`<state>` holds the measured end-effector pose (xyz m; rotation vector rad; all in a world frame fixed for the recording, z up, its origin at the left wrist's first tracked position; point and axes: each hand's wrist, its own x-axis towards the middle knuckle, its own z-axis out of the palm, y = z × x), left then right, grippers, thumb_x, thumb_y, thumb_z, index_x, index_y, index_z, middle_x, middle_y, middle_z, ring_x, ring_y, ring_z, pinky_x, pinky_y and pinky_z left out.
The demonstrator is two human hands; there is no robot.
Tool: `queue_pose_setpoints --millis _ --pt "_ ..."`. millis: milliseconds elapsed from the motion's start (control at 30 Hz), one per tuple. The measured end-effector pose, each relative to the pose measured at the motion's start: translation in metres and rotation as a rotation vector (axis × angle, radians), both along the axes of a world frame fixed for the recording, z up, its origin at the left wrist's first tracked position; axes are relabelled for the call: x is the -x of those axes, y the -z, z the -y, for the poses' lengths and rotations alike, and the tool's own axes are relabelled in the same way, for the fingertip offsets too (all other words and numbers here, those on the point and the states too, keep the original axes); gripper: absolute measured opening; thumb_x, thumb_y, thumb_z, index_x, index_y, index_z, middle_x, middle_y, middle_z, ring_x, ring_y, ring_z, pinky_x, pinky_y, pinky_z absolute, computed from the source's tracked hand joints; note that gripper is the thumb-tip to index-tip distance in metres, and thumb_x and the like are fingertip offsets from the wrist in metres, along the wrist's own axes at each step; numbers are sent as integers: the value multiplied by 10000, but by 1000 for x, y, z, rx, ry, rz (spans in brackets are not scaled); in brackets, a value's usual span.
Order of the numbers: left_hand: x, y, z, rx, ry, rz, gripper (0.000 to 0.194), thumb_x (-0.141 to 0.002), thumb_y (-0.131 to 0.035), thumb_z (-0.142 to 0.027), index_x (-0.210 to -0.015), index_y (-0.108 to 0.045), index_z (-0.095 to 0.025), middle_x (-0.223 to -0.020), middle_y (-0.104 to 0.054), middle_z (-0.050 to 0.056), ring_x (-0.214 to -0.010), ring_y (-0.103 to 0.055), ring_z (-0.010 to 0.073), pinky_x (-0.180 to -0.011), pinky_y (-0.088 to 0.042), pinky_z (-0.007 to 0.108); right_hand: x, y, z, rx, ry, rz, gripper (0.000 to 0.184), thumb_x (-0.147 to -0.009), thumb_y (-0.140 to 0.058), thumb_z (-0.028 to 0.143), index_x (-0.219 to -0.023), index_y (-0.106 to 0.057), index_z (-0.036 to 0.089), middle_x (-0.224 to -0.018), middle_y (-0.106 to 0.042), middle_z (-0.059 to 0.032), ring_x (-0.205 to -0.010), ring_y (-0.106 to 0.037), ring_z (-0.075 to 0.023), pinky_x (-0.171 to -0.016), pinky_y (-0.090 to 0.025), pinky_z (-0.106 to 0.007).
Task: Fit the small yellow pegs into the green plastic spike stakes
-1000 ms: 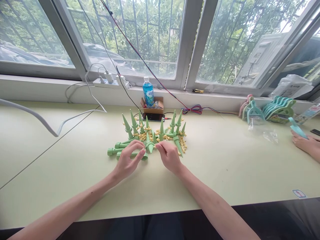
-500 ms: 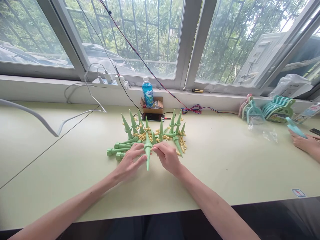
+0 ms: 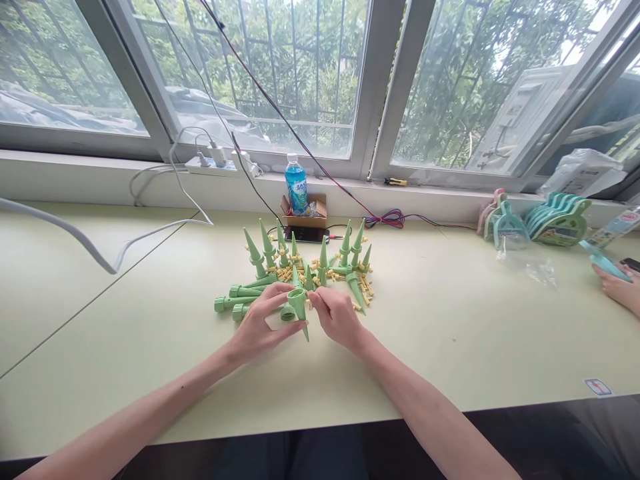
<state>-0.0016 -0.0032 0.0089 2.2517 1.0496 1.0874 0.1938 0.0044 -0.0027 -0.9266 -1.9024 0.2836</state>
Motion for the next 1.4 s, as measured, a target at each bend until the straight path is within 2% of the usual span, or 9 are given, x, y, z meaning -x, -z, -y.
queue_pose_setpoints --millis 167,300,533,700,800,900,1067,1267,1400 --pt "-2 4 -1 -47 17 54 274 -828 -725 -248 -1095 -667 -268 -1087 -566 50 -1020 -598 206 -892 -549 376 1 -1 2 46 -31 12 487 -1053 -285 395 -623 -416 207 -550 -452 12 -490 -411 -119 -509 -332 -254" --pt "-3 5 -1 -56 9 64 255 -847 -707 -247 -1096 -655 -264 -1061 -574 44 -977 -605 196 -847 -554 363 1 0 2 55 -30 4 483 -1050 -295 393 -621 -410 206 -549 -432 16 -495 -395 -118 -506 -322 -253" --pt "-3 5 -2 16 -64 68 213 -908 -618 -268 -1120 -615 -246 -1050 -624 34 -988 -611 193 -852 -531 344 2 -2 2 23 -11 -87 375 -1029 -393 340 -711 -520 188 -608 -519 5 -546 -457 -119 -531 -361 -244" --pt "-2 2 -2 162 -106 128 190 -951 -527 -370 -979 -607 -201 -961 -647 41 -897 -608 191 -587 -472 245 2 -3 2 1 41 -146 300 -1011 -444 297 -776 -591 182 -666 -599 -12 -586 -517 -127 -561 -409 -249" --pt "-2 0 -2 164 -63 118 355 -987 -444 -414 -773 -605 -180 -770 -618 27 -789 -565 178 -663 -452 274 1 -3 2 -13 36 -156 267 -1004 -465 284 -810 -623 188 -727 -652 -27 -629 -564 -137 -595 -449 -256" --pt "-1 -2 -2 162 -13 107 473 -1010 -363 -435 -668 -561 -175 -691 -571 26 -749 -524 177 -686 -423 288 1 -2 2 -51 -7 -139 222 -993 -499 261 -850 -655 196 -775 -683 -35 -678 -601 -143 -624 -474 -255" --pt "0 -4 -1 205 -8 78 439 -977 -420 -487 -718 -580 -171 -784 -579 34 -778 -536 182 -709 -427 294 3 0 4 -83 -37 -84 222 -995 -501 263 -876 -677 199 -709 -651 -27 -601 -566 -134 -548 -439 -244" --pt "-1 -6 -1 238 -8 62 326 -937 -524 -468 -858 -657 -181 -921 -635 41 -864 -609 199 -804 -478 328 2 -1 3 -66 -30 -82 236 -1000 -489 268 -842 -645 190 -730 -678 -35 -627 -593 -137 -567 -437 -240" --pt "-1 -7 1 197 23 120 237 -879 -643 -422 -961 -672 -202 -1057 -664 44 -996 -635 218 -897 -498 355 0 -1 1 -27 -16 -28 361 -1017 -440 313 -693 -546 193 -570 -522 8 -506 -455 -115 -500 -357 -237"
